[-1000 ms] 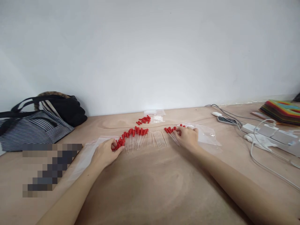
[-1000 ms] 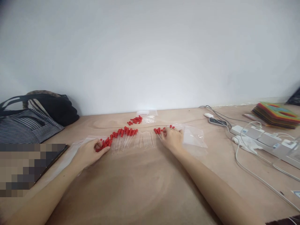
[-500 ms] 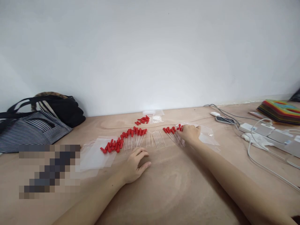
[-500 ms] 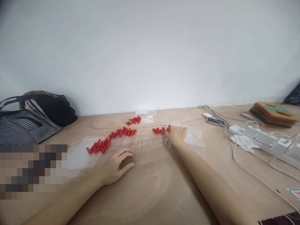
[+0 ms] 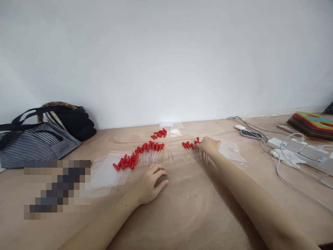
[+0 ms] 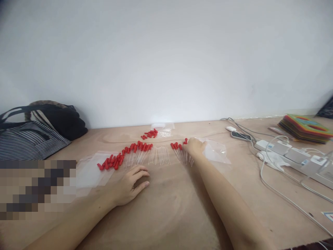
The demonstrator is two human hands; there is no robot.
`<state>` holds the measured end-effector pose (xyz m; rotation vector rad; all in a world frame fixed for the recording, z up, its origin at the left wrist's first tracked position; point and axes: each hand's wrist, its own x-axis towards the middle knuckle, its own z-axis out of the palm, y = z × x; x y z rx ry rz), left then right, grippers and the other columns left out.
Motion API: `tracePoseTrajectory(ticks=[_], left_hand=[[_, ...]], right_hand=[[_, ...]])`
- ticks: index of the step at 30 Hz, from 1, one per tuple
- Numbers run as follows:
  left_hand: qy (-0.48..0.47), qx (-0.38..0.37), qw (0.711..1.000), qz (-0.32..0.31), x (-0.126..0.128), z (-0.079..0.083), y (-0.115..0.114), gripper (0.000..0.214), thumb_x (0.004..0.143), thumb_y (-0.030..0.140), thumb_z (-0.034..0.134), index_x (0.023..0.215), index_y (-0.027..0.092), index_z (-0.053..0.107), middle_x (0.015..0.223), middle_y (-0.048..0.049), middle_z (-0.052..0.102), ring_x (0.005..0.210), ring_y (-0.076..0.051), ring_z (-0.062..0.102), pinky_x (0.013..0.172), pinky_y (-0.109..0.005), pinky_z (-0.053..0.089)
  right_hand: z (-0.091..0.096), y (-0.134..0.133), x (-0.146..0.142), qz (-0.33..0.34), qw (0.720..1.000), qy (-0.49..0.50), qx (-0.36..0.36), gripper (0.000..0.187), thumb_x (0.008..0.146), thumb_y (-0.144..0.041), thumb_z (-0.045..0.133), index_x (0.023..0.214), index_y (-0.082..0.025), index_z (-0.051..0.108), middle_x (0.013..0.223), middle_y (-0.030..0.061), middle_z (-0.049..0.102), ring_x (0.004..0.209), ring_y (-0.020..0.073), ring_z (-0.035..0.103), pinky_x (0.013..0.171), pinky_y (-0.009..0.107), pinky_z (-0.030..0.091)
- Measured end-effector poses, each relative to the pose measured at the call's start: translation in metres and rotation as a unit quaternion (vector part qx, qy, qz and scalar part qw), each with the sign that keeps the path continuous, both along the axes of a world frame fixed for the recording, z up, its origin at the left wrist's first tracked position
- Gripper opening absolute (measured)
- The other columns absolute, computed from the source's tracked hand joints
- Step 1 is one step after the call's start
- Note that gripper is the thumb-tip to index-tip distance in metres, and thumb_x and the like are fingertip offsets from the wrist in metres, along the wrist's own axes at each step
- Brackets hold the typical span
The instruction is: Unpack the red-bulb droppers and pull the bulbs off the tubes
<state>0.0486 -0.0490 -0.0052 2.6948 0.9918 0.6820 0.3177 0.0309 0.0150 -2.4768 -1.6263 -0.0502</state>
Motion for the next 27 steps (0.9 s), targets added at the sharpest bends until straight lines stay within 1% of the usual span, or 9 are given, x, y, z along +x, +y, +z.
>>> tracePoseTrajectory(ticks=[4, 7, 9, 12, 14, 16, 20, 23, 27], left_hand=[[0.001, 0.001, 1.000, 0.010, 0.000, 0.001, -0.001, 0.015, 0.082, 0.023, 0.049, 0.095, 0.020, 0.054, 0.100, -0.0059, 0.055, 0.093, -0.019, 0.053, 0.082, -0.035, 0.046], [-0.008, 0.018, 0.999, 0.033, 0.000, -0.002, -0.001, 0.026, 0.082, 0.025, 0.049, 0.108, 0.021, 0.048, 0.104, -0.0065, 0.054, 0.097, -0.020, 0.053, 0.084, -0.037, 0.046], [-0.027, 0.045, 0.997, 0.057, 0.000, -0.005, 0.000, 0.036, 0.082, 0.025, 0.049, 0.117, 0.021, 0.041, 0.111, -0.0076, 0.051, 0.102, -0.021, 0.051, 0.087, -0.038, 0.044], [-0.062, 0.104, 0.989, 0.087, 0.000, -0.010, 0.003, 0.044, 0.082, 0.026, 0.049, 0.123, 0.021, 0.035, 0.119, -0.0095, 0.046, 0.110, -0.023, 0.046, 0.092, -0.039, 0.041], [-0.064, 0.132, 0.986, 0.082, 0.000, -0.011, 0.006, 0.040, 0.083, 0.026, 0.049, 0.122, 0.020, 0.039, 0.117, -0.0097, 0.047, 0.109, -0.023, 0.047, 0.091, -0.038, 0.041], [-0.046, 0.143, 0.987, 0.054, 0.001, -0.012, 0.008, 0.031, 0.083, 0.026, 0.050, 0.114, 0.020, 0.047, 0.108, -0.0084, 0.054, 0.100, -0.021, 0.052, 0.085, -0.036, 0.044], [-0.016, 0.159, 0.987, 0.017, 0.004, -0.014, 0.013, 0.015, 0.083, 0.028, 0.052, 0.092, 0.019, 0.060, 0.086, -0.0040, 0.062, 0.080, -0.018, 0.056, 0.073, -0.033, 0.044], [-0.002, 0.180, 0.984, 0.005, 0.005, -0.015, 0.013, 0.014, 0.083, 0.030, 0.053, 0.082, 0.019, 0.062, 0.074, -0.0014, 0.062, 0.070, -0.016, 0.055, 0.066, -0.031, 0.042], [0.008, 0.194, 0.981, -0.003, 0.007, -0.014, 0.012, 0.017, 0.084, 0.024, 0.052, 0.071, 0.018, 0.062, 0.064, 0.0002, 0.060, 0.061, -0.014, 0.051, 0.063, -0.030, 0.038]], right_hand=[[0.013, -0.009, -0.010, 0.041, 0.998, 0.056, 0.010, 0.028, 0.072, -0.042, 0.047, 0.067, -0.020, 0.064, 0.068, 0.0045, 0.065, 0.070, 0.0200, 0.060, 0.072, 0.034, 0.032], [0.015, -0.024, -0.026, 0.176, 0.977, 0.097, 0.070, 0.027, 0.074, -0.044, 0.049, 0.065, -0.023, 0.064, 0.068, 0.0001, 0.066, 0.070, 0.0149, 0.058, 0.070, 0.028, 0.033], [0.009, -0.035, -0.038, 0.306, 0.939, 0.077, 0.139, 0.026, 0.076, -0.040, 0.050, 0.062, -0.021, 0.062, 0.066, -0.0005, 0.065, 0.068, 0.0134, 0.057, 0.075, 0.029, 0.030], [-0.007, -0.051, -0.052, 0.454, 0.856, -0.050, 0.241, 0.023, 0.079, -0.029, 0.051, 0.060, -0.019, 0.059, 0.060, -0.0004, 0.063, 0.069, 0.0132, 0.053, 0.084, 0.035, 0.024], [-0.019, -0.059, -0.059, 0.505, 0.800, -0.123, 0.300, 0.023, 0.081, -0.018, 0.048, 0.061, -0.017, 0.058, 0.056, -0.0010, 0.059, 0.069, 0.0125, 0.050, 0.086, 0.037, 0.021], [-0.030, -0.067, -0.064, 0.520, 0.769, -0.149, 0.339, 0.023, 0.082, -0.012, 0.046, 0.062, -0.017, 0.057, 0.055, -0.0017, 0.057, 0.067, 0.0119, 0.046, 0.088, 0.037, 0.020], [-0.042, -0.077, -0.072, 0.515, 0.773, -0.119, 0.349, 0.019, 0.083, -0.015, 0.046, 0.069, -0.017, 0.058, 0.058, -0.0014, 0.055, 0.068, 0.0123, 0.043, 0.086, 0.036, 0.021], [-0.046, -0.080, -0.075, 0.514, 0.784, -0.093, 0.335, 0.016, 0.084, -0.019, 0.047, 0.073, -0.018, 0.059, 0.060, -0.0013, 0.055, 0.070, 0.0126, 0.042, 0.086, 0.037, 0.020], [-0.049, -0.081, -0.076, 0.518, 0.783, -0.095, 0.330, 0.018, 0.083, -0.019, 0.047, 0.068, -0.018, 0.058, 0.061, -0.0011, 0.054, 0.070, 0.0128, 0.041, 0.087, 0.040, 0.018]])
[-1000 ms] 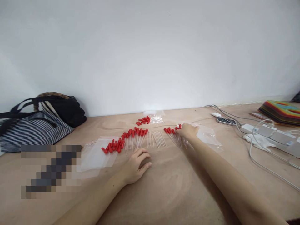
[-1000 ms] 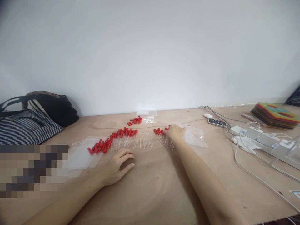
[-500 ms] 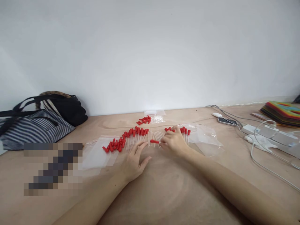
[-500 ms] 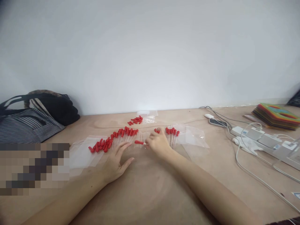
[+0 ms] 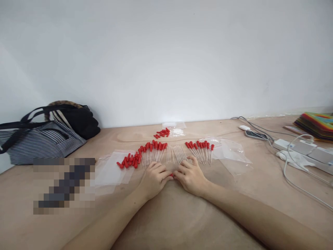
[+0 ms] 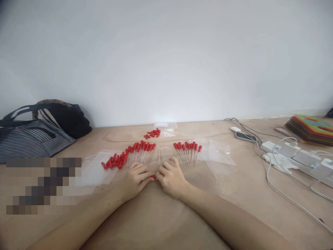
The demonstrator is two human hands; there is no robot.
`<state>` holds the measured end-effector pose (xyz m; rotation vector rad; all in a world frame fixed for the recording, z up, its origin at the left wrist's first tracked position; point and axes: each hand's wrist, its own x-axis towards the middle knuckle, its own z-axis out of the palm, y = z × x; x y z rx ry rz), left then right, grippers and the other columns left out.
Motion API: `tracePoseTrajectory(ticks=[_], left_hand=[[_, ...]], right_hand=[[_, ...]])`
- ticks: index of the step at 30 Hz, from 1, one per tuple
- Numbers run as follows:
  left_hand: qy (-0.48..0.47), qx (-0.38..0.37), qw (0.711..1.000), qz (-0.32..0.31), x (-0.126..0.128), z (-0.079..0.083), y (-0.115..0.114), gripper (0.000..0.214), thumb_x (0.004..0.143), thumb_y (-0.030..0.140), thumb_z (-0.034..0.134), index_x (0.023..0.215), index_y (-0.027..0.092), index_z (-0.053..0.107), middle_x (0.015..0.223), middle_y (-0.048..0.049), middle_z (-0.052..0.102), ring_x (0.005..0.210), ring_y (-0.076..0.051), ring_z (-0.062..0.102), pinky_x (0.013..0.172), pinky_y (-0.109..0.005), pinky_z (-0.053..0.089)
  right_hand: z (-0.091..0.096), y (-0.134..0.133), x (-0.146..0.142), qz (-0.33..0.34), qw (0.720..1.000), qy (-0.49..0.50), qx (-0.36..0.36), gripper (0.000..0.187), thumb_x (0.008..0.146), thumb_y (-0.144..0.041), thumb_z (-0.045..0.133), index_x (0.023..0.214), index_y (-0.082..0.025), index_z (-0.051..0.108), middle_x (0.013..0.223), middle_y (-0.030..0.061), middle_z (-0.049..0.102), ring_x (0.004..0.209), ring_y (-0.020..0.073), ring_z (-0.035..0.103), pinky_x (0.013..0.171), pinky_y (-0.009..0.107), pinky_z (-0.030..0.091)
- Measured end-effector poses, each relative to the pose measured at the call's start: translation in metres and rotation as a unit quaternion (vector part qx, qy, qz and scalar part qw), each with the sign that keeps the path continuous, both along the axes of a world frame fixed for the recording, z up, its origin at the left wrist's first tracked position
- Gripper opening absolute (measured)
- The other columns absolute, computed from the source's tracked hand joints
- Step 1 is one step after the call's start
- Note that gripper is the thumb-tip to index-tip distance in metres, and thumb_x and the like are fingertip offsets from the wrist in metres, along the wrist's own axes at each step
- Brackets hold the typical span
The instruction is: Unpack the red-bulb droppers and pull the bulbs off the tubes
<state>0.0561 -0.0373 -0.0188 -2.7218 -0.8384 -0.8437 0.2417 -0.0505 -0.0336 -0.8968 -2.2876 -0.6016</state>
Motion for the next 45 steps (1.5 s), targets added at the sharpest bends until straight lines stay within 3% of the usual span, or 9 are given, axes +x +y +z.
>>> tracePoseTrajectory(ticks=[15, 19, 24, 26, 28, 31, 33, 38, 45], left_hand=[[-0.035, -0.011, 0.999, -0.018, 0.003, -0.001, -0.001, 0.026, 0.086, 0.024, 0.048, 0.063, 0.016, 0.059, 0.057, 0.0016, 0.057, 0.058, -0.012, 0.049, 0.064, -0.029, 0.035], [-0.037, -0.006, 0.999, 0.004, -0.005, -0.002, 0.001, 0.027, 0.086, 0.024, 0.046, 0.065, 0.018, 0.060, 0.058, 0.0007, 0.058, 0.061, -0.014, 0.051, 0.065, -0.029, 0.037], [-0.109, -0.060, 0.988, 0.097, -0.027, 0.008, 0.010, 0.021, 0.084, 0.032, 0.049, 0.077, 0.021, 0.065, 0.071, -0.0011, 0.063, 0.068, -0.015, 0.056, 0.067, -0.029, 0.043], [-0.133, -0.087, 0.977, 0.144, -0.037, 0.016, 0.015, 0.021, 0.082, 0.033, 0.049, 0.079, 0.020, 0.066, 0.075, -0.0023, 0.063, 0.072, -0.016, 0.058, 0.068, -0.028, 0.045], [-0.140, -0.101, 0.964, 0.202, -0.049, 0.023, 0.020, 0.021, 0.080, 0.031, 0.047, 0.080, 0.020, 0.066, 0.080, -0.0039, 0.063, 0.077, -0.018, 0.058, 0.068, -0.028, 0.046], [-0.131, -0.122, 0.936, 0.304, -0.068, 0.033, 0.027, 0.026, 0.077, 0.027, 0.045, 0.088, 0.017, 0.065, 0.089, -0.0068, 0.062, 0.079, -0.019, 0.059, 0.067, -0.027, 0.047], [-0.114, -0.137, 0.911, 0.371, -0.081, 0.038, 0.030, 0.030, 0.075, 0.027, 0.045, 0.094, 0.015, 0.064, 0.091, -0.0082, 0.062, 0.077, -0.020, 0.060, 0.067, -0.028, 0.046], [-0.091, -0.188, 0.857, 0.471, -0.102, 0.046, 0.035, 0.037, 0.073, 0.033, 0.048, 0.103, 0.014, 0.058, 0.082, -0.0058, 0.065, 0.075, -0.021, 0.061, 0.065, -0.027, 0.043], [-0.048, -0.231, 0.849, 0.473, -0.106, 0.044, 0.039, 0.034, 0.071, 0.042, 0.054, 0.092, 0.017, 0.062, 0.074, -0.0044, 0.067, 0.075, -0.022, 0.063, 0.062, -0.026, 0.043]], right_hand=[[0.002, 0.001, 0.000, 0.000, 1.000, -0.027, -0.010, 0.021, 0.080, -0.017, 0.047, 0.061, -0.017, 0.054, 0.060, -0.0007, 0.051, 0.072, 0.0134, 0.040, 0.091, 0.044, 0.015], [0.000, 0.002, 0.007, -0.008, 1.000, -0.019, -0.017, 0.022, 0.082, -0.018, 0.047, 0.062, -0.017, 0.056, 0.060, -0.0006, 0.052, 0.072, 0.0133, 0.042, 0.091, 0.044, 0.014], [0.004, 0.004, 0.019, -0.056, 0.996, 0.051, -0.039, 0.017, 0.082, -0.021, 0.049, 0.073, -0.020, 0.063, 0.063, -0.0009, 0.057, 0.074, 0.0134, 0.045, 0.088, 0.041, 0.016], [0.011, 0.010, 0.021, -0.106, 0.988, 0.085, -0.068, 0.017, 0.082, -0.024, 0.049, 0.076, -0.022, 0.064, 0.067, 0.0004, 0.061, 0.075, 0.0141, 0.047, 0.083, 0.038, 0.019], [0.020, 0.021, 0.021, -0.190, 0.967, 0.120, -0.122, 0.021, 0.083, -0.029, 0.047, 0.075, -0.023, 0.066, 0.071, 0.0023, 0.063, 0.077, 0.0161, 0.048, 0.077, 0.037, 0.021], [0.029, 0.045, 0.020, -0.321, 0.910, 0.133, -0.225, 0.029, 0.083, -0.034, 0.042, 0.072, -0.023, 0.066, 0.073, 0.0049, 0.065, 0.082, 0.0206, 0.051, 0.074, 0.037, 0.022], [0.030, 0.060, 0.019, -0.367, 0.885, 0.124, -0.258, 0.029, 0.082, -0.032, 0.041, 0.075, -0.022, 0.067, 0.075, 0.0078, 0.066, 0.085, 0.0233, 0.052, 0.075, 0.038, 0.023], [0.021, 0.080, 0.015, -0.394, 0.872, 0.111, -0.270, 0.028, 0.080, -0.027, 0.041, 0.080, -0.016, 0.067, 0.079, 0.0142, 0.066, 0.085, 0.0264, 0.055, 0.077, 0.041, 0.023], [0.019, 0.081, 0.011, -0.394, 0.870, 0.103, -0.278, 0.025, 0.077, -0.023, 0.043, 0.080, -0.015, 0.066, 0.079, 0.0129, 0.066, 0.083, 0.0245, 0.056, 0.080, 0.040, 0.022]])
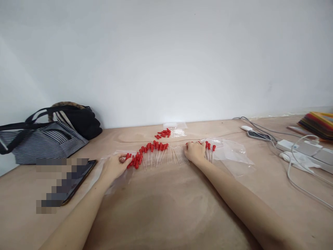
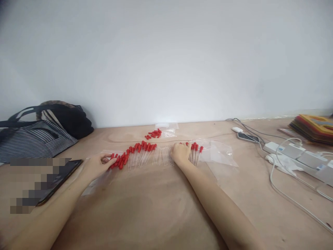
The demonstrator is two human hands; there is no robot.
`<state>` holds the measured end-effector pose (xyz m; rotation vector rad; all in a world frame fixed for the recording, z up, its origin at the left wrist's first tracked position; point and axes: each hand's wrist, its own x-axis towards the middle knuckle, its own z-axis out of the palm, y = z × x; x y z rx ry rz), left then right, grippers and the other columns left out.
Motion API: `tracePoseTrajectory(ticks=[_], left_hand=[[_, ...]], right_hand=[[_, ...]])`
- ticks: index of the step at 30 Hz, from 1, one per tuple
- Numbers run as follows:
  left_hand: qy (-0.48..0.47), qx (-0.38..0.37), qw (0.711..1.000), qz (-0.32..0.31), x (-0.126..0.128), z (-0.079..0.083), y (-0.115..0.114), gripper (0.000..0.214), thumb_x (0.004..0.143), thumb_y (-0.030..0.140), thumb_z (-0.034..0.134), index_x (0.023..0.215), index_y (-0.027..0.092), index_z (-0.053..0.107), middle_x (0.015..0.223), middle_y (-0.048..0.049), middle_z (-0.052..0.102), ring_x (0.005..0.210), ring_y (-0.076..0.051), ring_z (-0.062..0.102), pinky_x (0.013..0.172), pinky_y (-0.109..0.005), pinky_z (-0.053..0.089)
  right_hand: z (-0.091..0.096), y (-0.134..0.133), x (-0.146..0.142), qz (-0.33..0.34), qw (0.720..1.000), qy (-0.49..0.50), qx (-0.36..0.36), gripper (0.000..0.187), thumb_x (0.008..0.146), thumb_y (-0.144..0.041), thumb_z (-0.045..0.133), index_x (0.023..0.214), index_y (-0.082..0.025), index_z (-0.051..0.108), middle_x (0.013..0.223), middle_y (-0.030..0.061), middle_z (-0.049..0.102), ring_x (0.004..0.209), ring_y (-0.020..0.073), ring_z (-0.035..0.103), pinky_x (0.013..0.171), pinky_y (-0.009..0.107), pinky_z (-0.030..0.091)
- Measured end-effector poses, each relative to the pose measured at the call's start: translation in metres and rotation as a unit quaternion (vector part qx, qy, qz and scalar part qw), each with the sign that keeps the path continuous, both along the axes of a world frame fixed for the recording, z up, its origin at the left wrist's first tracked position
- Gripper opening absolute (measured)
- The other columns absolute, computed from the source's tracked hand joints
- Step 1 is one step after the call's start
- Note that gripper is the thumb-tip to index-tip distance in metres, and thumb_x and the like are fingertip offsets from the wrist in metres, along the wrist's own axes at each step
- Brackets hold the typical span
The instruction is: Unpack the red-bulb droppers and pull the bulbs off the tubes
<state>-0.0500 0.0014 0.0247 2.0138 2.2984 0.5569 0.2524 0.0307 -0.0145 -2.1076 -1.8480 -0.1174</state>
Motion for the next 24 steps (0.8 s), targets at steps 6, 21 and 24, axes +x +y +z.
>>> tracePoseTrajectory(ticks=[6, 21, 24], left_hand=[[0.028, 0.086, 0.996, -0.017, 0.008, -0.001, -0.005, 0.042, 0.076, 0.045, 0.048, 0.100, 0.013, 0.060, 0.078, -0.0062, 0.064, 0.073, -0.022, 0.060, 0.067, -0.030, 0.044], [-0.021, 0.084, 0.872, -0.482, 0.106, -0.026, -0.054, 0.021, 0.082, 0.028, 0.051, 0.099, 0.019, 0.059, 0.096, -0.0080, 0.059, 0.089, -0.020, 0.055, 0.078, -0.036, 0.048], [-0.024, 0.082, 0.873, -0.480, 0.104, -0.027, -0.053, 0.021, 0.083, 0.027, 0.049, 0.099, 0.018, 0.059, 0.095, -0.0079, 0.059, 0.089, -0.020, 0.055, 0.077, -0.036, 0.048]], right_hand=[[0.014, -0.008, 0.026, -0.018, 0.999, 0.037, 0.013, 0.031, 0.081, -0.035, 0.038, 0.085, -0.022, 0.067, 0.080, 0.0080, 0.067, 0.081, 0.0216, 0.056, 0.076, 0.037, 0.022], [0.009, -0.031, 0.043, 0.034, 0.999, 0.001, -0.011, 0.030, 0.078, -0.042, 0.043, 0.071, -0.022, 0.065, 0.075, 0.0043, 0.065, 0.079, 0.0208, 0.055, 0.075, 0.036, 0.024], [0.012, -0.028, 0.032, 0.012, 0.998, -0.037, -0.047, 0.035, 0.081, -0.040, 0.040, 0.068, -0.018, 0.064, 0.072, 0.0080, 0.065, 0.074, 0.0222, 0.056, 0.073, 0.038, 0.025]])
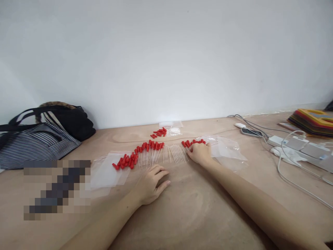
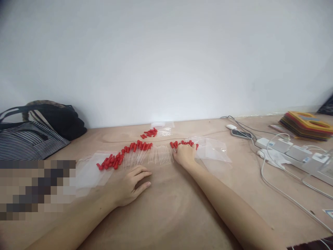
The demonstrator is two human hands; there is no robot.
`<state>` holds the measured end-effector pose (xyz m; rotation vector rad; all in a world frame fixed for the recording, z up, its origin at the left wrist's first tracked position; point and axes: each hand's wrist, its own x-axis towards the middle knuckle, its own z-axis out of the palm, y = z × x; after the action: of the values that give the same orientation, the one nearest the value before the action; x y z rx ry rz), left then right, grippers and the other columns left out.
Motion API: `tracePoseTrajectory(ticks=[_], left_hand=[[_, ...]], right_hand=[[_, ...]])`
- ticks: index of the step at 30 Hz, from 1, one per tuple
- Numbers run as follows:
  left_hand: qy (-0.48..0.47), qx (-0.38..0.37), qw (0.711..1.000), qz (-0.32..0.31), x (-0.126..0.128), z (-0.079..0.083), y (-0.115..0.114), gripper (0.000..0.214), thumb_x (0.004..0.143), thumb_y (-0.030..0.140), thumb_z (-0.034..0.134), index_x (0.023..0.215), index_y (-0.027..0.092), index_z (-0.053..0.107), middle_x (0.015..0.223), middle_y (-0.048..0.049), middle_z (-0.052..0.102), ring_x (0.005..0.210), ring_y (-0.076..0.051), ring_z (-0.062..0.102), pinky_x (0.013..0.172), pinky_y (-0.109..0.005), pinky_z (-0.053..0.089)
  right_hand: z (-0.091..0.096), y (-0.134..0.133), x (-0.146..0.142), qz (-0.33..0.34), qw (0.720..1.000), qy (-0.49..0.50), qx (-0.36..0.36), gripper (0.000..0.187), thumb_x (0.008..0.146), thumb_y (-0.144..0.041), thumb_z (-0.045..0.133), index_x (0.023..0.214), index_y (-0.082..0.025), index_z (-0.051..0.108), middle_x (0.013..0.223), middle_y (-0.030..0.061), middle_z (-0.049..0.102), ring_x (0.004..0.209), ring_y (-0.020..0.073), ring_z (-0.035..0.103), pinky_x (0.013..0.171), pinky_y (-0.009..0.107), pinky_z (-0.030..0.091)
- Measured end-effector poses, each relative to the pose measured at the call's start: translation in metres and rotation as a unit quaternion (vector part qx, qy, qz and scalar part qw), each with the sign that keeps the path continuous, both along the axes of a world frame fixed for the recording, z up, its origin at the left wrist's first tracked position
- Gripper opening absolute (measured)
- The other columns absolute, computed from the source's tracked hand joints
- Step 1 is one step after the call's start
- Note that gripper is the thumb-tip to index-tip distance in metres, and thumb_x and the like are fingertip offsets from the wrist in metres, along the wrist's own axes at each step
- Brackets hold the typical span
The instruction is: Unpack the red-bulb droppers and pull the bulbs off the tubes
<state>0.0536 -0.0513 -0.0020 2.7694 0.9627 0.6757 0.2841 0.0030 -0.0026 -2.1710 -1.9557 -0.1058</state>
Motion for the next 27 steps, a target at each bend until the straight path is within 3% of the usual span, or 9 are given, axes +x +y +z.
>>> tracePoseTrajectory(ticks=[6, 10, 13, 15, 18, 23, 27], left_hand=[[0.022, 0.017, 0.999, 0.020, 0.001, 0.001, -0.002, 0.023, 0.084, 0.028, 0.047, 0.100, 0.016, 0.058, 0.093, -0.0082, 0.061, 0.088, -0.021, 0.056, 0.077, -0.037, 0.048], [0.025, 0.032, 0.999, 0.006, -0.001, -0.002, -0.002, 0.023, 0.083, 0.028, 0.048, 0.101, 0.017, 0.057, 0.093, -0.0075, 0.061, 0.088, -0.021, 0.056, 0.078, -0.037, 0.048], [-0.002, 0.073, 0.997, 0.015, -0.003, -0.008, 0.001, 0.031, 0.083, 0.029, 0.048, 0.112, 0.019, 0.051, 0.104, -0.0088, 0.057, 0.095, -0.022, 0.054, 0.082, -0.038, 0.046], [-0.031, 0.116, 0.992, 0.039, -0.004, -0.012, 0.003, 0.040, 0.083, 0.029, 0.049, 0.121, 0.020, 0.042, 0.114, -0.0106, 0.051, 0.103, -0.023, 0.050, 0.087, -0.040, 0.044], [-0.063, 0.171, 0.981, 0.069, -0.004, -0.017, 0.005, 0.042, 0.084, 0.028, 0.048, 0.124, 0.019, 0.039, 0.113, -0.0111, 0.048, 0.104, -0.023, 0.049, 0.087, -0.039, 0.043], [-0.079, 0.226, 0.964, 0.113, -0.001, -0.021, 0.007, 0.027, 0.085, 0.030, 0.047, 0.107, 0.017, 0.057, 0.084, -0.0071, 0.051, 0.076, -0.018, 0.053, 0.066, -0.030, 0.047], [-0.061, 0.218, 0.969, 0.093, 0.001, -0.019, 0.009, 0.021, 0.086, 0.028, 0.046, 0.091, 0.019, 0.065, 0.078, -0.0052, 0.055, 0.072, -0.016, 0.052, 0.063, -0.029, 0.043]], right_hand=[[0.001, 0.010, -0.011, 0.009, 0.999, -0.040, -0.018, 0.025, 0.079, -0.026, 0.045, 0.069, -0.015, 0.065, 0.073, 0.0123, 0.065, 0.072, 0.0237, 0.057, 0.073, 0.041, 0.025], [0.004, 0.007, -0.016, 0.053, 0.996, -0.077, 0.005, 0.027, 0.082, -0.022, 0.041, 0.079, -0.010, 0.064, 0.082, 0.0171, 0.064, 0.083, 0.0274, 0.054, 0.075, 0.041, 0.025], [0.006, -0.005, -0.017, 0.114, 0.987, -0.103, 0.048, 0.028, 0.086, -0.023, 0.036, 0.090, -0.009, 0.060, 0.092, 0.0172, 0.062, 0.091, 0.0269, 0.050, 0.077, 0.039, 0.025], [0.003, -0.016, -0.016, 0.206, 0.963, -0.133, 0.116, 0.025, 0.087, -0.022, 0.035, 0.087, -0.012, 0.058, 0.087, 0.0126, 0.062, 0.088, 0.0236, 0.048, 0.080, 0.038, 0.024], [-0.008, -0.029, -0.014, 0.321, 0.902, -0.165, 0.235, 0.023, 0.087, -0.017, 0.036, 0.074, -0.016, 0.054, 0.069, 0.0048, 0.058, 0.076, 0.0187, 0.046, 0.084, 0.037, 0.021], [-0.025, -0.037, -0.012, 0.360, 0.868, -0.158, 0.303, 0.023, 0.086, -0.015, 0.038, 0.067, -0.018, 0.050, 0.061, 0.0006, 0.054, 0.069, 0.0151, 0.042, 0.088, 0.035, 0.018], [-0.029, -0.036, -0.012, 0.377, 0.860, -0.135, 0.316, 0.022, 0.086, -0.019, 0.040, 0.066, -0.018, 0.050, 0.062, 0.0003, 0.055, 0.067, 0.0139, 0.042, 0.089, 0.035, 0.018]])
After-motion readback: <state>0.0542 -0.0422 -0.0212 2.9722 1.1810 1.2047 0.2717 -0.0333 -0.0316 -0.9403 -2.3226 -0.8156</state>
